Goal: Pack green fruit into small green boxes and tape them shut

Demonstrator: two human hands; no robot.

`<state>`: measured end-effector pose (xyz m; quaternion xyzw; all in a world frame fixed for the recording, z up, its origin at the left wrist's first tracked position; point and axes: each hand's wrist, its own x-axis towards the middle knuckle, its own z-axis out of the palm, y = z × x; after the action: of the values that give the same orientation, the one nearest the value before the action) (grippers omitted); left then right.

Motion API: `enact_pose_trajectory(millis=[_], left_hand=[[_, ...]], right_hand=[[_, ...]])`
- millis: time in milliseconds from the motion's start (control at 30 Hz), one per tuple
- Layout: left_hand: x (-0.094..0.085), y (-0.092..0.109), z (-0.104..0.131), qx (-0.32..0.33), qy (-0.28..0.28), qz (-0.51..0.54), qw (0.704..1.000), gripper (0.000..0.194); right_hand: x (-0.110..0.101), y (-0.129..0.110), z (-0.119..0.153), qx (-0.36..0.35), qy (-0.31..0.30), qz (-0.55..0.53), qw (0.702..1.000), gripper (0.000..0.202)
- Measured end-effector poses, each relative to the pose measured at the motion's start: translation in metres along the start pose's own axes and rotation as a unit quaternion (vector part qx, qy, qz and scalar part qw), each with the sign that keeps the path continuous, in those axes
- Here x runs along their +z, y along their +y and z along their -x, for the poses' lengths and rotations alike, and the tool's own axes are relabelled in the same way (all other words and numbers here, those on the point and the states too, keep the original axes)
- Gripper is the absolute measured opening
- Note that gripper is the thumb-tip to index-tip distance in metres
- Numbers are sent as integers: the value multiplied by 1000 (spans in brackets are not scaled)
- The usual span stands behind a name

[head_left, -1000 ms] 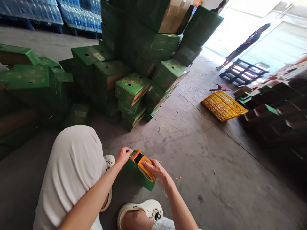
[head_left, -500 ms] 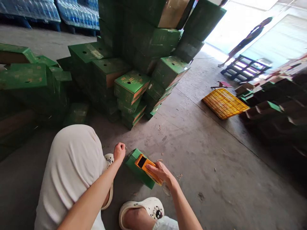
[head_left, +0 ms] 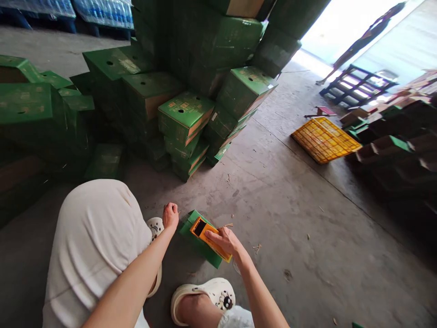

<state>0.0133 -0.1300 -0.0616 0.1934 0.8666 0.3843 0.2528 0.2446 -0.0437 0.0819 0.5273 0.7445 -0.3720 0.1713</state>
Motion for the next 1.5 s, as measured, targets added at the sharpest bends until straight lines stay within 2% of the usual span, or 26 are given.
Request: enact_pose_trajectory(millis=[100,333,733,867,1067,1267,1400,1500], left_hand=[[7,-7,-2,-12,-7,-2,1000,16],[25,-23,-6,-56,-41,10,998,16],[53,-42,6,-76,-120,67,988,16],[53,-41,5,-70,-141,62,986,21],[47,-40,6,-78,-167,31,982,11],[34,-42,10,-110,-132,-17,985,30],[27,-37,17,-79,-102,2,992,29],[29,-29,30,-32,-127,38,991,40]], right_hand=[[1,-2,-1,-2,-15,21,1000,61],[1,-14,1,24,-9,60,998,59],[-2,-21,-1,35,-5,101,994,61],[-3,-24,0,35,-7,106,994,60],[-4,-24,4,34,-11,83,996,60],[-3,-23,4,33,10,85,996,60],[-4,-23,4,36,-3,82,996,60],[-6,-23,4,32,0,82,996,59]])
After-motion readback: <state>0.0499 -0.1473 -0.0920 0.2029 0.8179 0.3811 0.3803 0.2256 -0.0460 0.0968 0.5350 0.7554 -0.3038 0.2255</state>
